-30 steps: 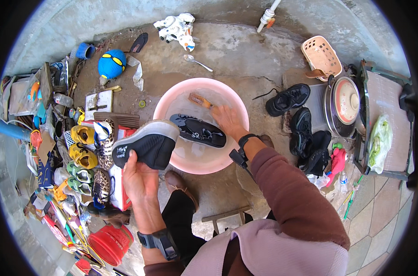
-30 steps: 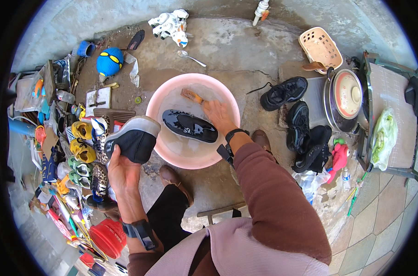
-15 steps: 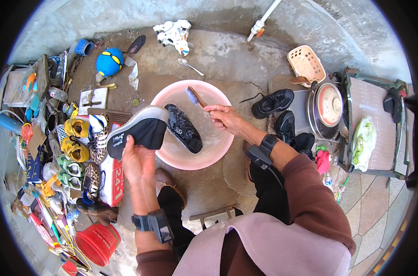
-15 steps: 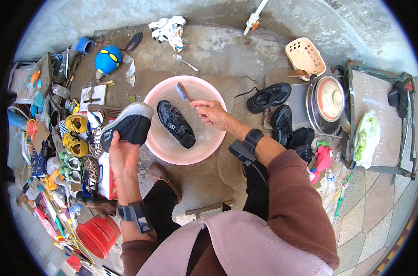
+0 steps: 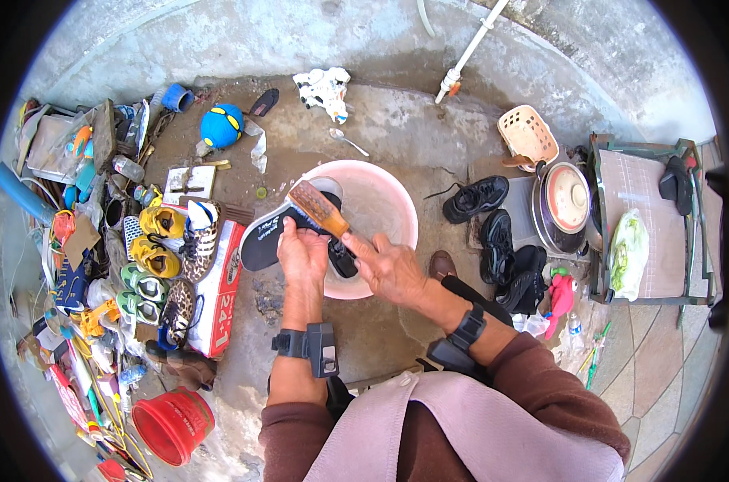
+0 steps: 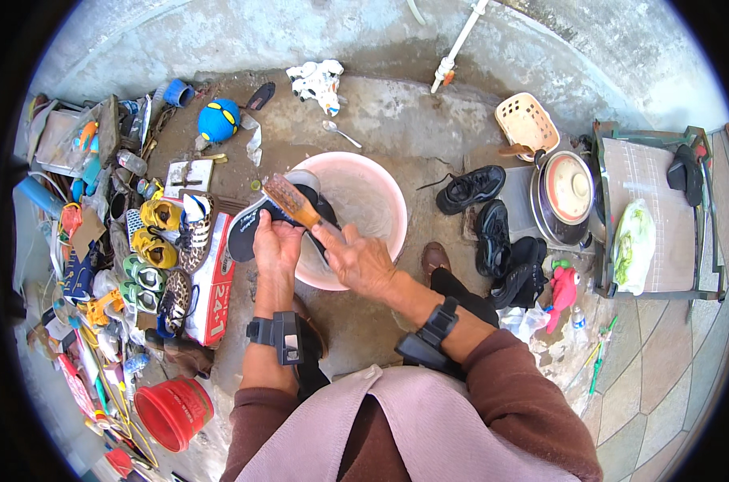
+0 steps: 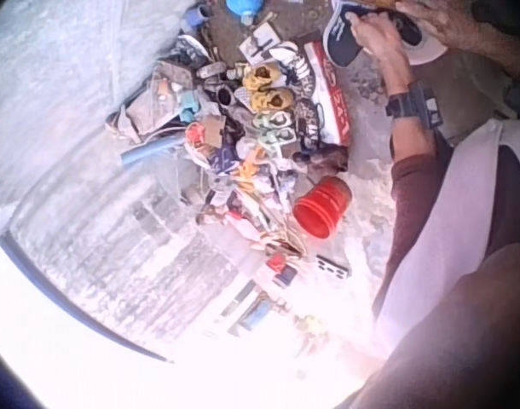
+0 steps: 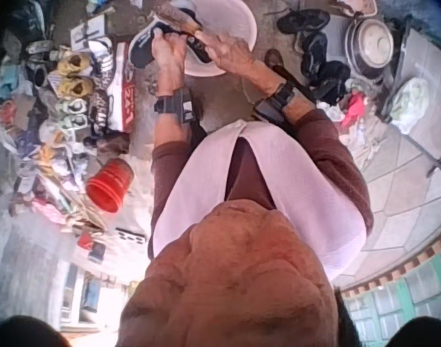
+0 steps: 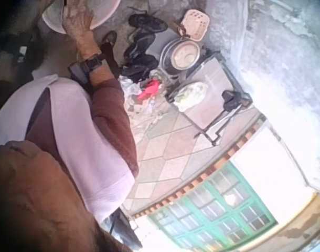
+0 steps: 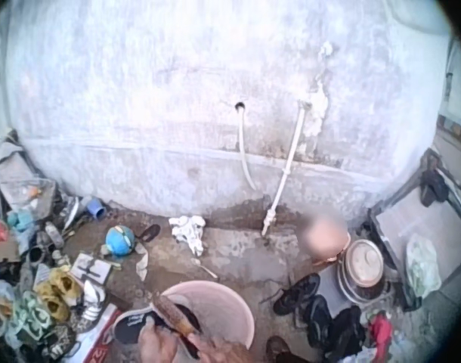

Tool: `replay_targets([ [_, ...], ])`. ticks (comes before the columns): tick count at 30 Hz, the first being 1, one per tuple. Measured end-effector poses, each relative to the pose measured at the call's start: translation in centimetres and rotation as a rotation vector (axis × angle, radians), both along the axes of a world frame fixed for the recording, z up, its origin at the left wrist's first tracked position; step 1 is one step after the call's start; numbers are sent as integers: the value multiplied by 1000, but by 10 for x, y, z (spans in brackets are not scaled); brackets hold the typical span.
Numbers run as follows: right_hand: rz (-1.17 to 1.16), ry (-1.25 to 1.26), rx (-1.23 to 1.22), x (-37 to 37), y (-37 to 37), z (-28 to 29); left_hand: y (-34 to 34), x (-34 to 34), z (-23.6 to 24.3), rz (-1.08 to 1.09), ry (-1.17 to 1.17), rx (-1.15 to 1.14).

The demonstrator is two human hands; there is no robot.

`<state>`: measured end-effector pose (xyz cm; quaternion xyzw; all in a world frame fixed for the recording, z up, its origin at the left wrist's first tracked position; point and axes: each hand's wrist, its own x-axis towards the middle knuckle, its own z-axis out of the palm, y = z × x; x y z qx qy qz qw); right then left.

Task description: The person scrubs a black slip-on shoe with a brush over a pink basin, then places it aside and repeats the process on a black lace-up shoe. The person scrubs the exterior and interior of each shoe before setting them down.

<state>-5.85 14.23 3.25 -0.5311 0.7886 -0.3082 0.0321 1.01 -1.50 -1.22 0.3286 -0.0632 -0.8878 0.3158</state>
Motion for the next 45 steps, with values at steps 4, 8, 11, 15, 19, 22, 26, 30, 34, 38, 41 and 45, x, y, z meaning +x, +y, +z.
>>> replay_targets([
  [4, -242, 155, 225, -28, -9, -7, 3, 3, 1, -15, -79, -25],
  [8, -163, -50, -123, -38, -7, 3, 2, 1, 8, -29, -108, -51],
  [11, -7, 41, -7, -8, -4, 8, 3, -3, 13, -96, -107, 0],
  [15, 35, 125, 125, -13, 0, 8, -2, -5, 16, -29, -29, 67],
  [19, -159, 71, 169, -31, 4, 13, -7, -5, 14, -15, -22, -27],
  [22, -12, 19, -96, -21, 0, 13, -7, -5, 16, -1, -54, -22],
  [26, 56, 97, -16, -10, -4, 2, -8, -1, 24, -8, -59, 15],
  [30, -31, 93, 159, -33, 12, -3, -18, 4, 23, 45, -49, -13],
  [34, -109, -75, -103, -40, 12, 5, -29, 6, 11, 96, 25, -123],
  [38, 64, -150, -125, -12, 1, 2, -27, 8, 5, 79, 67, -156],
  [41, 34, -62, -2, -13, 6, -8, -28, 13, 9, 46, 73, -37],
  [45, -72, -50, -8, -43, 19, -14, -45, 19, 21, 211, 79, -53],
])
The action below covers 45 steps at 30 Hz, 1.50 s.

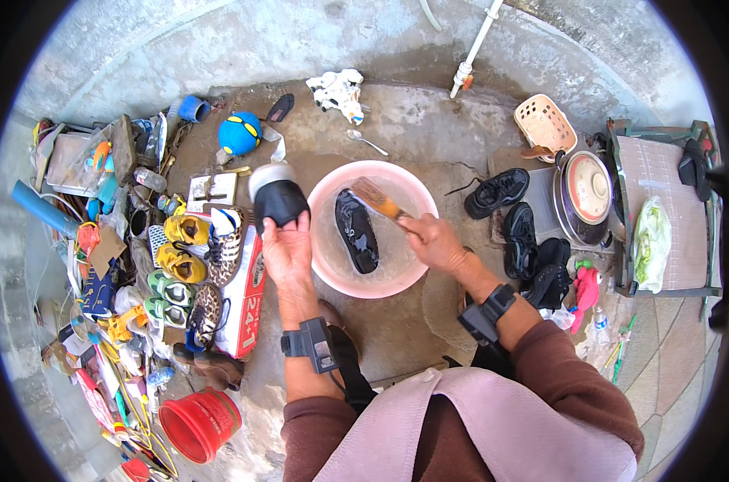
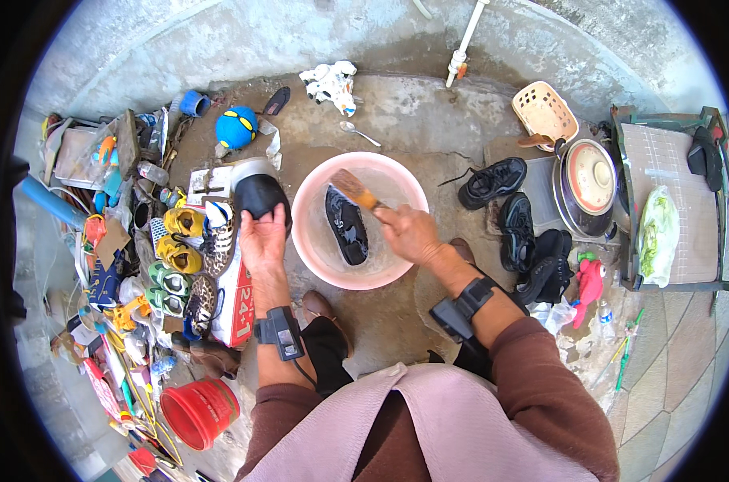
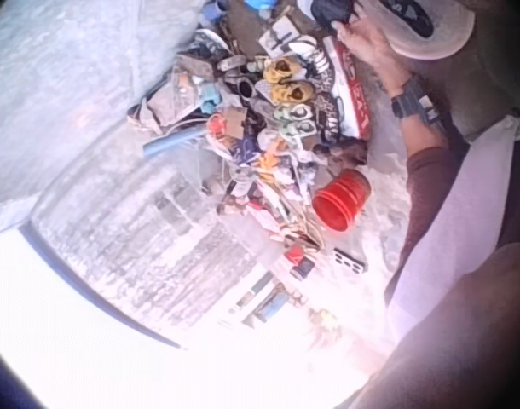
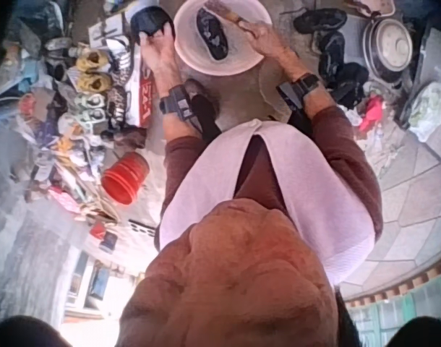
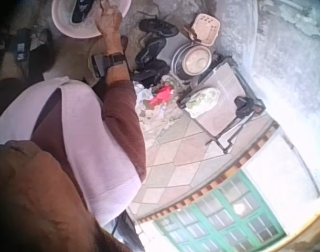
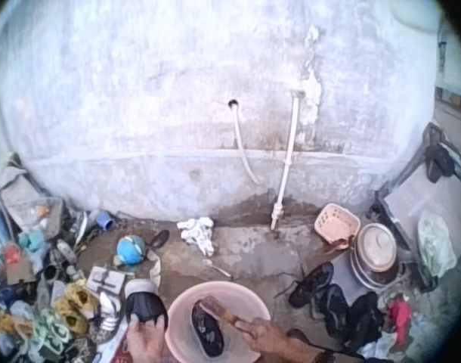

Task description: The person scrubs a black slip-on shoe with a brush over a pink basin, then places it aside and repeats the process on a black lace-up shoe. The person scrubs the exterior and interior of each shoe before setting them down.

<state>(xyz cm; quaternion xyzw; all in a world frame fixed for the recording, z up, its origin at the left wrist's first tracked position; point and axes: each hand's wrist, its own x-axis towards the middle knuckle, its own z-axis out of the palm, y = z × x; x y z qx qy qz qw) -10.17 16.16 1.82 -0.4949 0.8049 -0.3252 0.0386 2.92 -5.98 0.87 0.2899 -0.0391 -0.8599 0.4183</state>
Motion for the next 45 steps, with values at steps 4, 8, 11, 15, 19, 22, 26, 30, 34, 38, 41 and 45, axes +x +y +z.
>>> replay_targets([
  [4, 39, -206, -148, 3, -9, 12, -9, 5, 3, -13, 97, -62],
  [8, 141, -301, -348, 32, -29, 21, 2, 3, -3, -123, -99, -185],
  [11, 149, -243, -250, 39, -29, 13, 9, 0, -4, -170, -128, -253],
  [15, 150, -170, -140, 40, -17, -13, 6, 3, 6, -165, 5, -135],
  [19, 108, -264, -69, 31, -9, -31, 0, 8, 17, -86, 63, -69],
  [22, -20, -411, 68, 25, -13, -26, 0, 6, 19, -63, 53, -102],
  [26, 95, -519, -340, 35, -25, -3, 4, -2, 13, -32, -90, -69],
  [30, 204, -303, -158, 47, -29, -2, 5, -3, 4, -67, -76, 35],
  [34, 186, -212, -167, 33, -13, -38, 0, -1, -2, -58, -76, 62],
  [38, -122, -235, 89, 7, 7, -93, -9, 1, -2, 95, -22, 140],
  [41, -354, -516, 321, -8, 21, -134, -14, 6, -4, 167, -42, 182],
  [45, -343, -575, 548, -4, 21, -172, -17, 10, -10, 140, -84, 205],
])
